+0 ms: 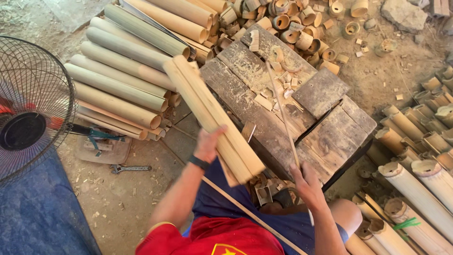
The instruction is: The person repeatedly pushes bamboo poles through a fixed blade on a wooden bench to split and shape them. The person handles each pole one at a time, rotates it, and continues the cutting process, leaving cut pieces and shavings on the bench.
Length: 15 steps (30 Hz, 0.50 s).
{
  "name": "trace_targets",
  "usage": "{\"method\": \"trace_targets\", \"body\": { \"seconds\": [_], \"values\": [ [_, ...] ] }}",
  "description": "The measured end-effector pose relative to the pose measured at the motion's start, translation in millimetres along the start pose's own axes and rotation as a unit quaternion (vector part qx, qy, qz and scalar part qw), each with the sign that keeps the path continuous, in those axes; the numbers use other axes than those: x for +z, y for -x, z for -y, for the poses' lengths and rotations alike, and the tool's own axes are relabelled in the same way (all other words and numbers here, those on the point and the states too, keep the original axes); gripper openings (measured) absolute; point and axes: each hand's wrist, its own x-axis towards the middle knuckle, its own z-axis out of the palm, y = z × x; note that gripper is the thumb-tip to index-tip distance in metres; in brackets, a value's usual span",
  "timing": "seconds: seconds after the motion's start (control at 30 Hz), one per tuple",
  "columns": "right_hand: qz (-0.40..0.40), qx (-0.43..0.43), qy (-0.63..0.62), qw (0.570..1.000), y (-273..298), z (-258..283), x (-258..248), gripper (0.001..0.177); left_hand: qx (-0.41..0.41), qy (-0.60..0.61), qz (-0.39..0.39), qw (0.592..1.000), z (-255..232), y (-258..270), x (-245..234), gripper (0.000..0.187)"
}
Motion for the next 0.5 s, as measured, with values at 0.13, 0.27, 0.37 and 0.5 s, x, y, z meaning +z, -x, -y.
{"method": "trace_targets", "body": {
  "seconds": [0.13, 0.27, 0.37, 0.5],
  "values": [
    [-0.001, 0.071, -0.059, 0.996, 15.4, -4.9, -13.9, 0.042, 0.114, -0.233, -0.118, 0.959, -82.9, -106.5, -21.7, 0.045],
    [-0.01, 0.09, -0.122, 0.988, 38.1, -15.6, -7.9, 0.027, 0.167, -0.126, -0.197, 0.958, -190.7, -198.3, 3.7, 0.098],
    [-0.037, 0.083, -0.113, 0.989, 44.4, -34.4, -12.0, 0.032, 0.235, -0.358, -0.211, 0.879, -183.0, -198.3, 42.5, 0.106],
    [-0.063, 0.142, -0.258, 0.954, 66.4, -68.3, -14.4, 0.038, 0.277, -0.485, -0.036, 0.829, -92.3, -133.2, 88.2, 0.071]
  ]
}}
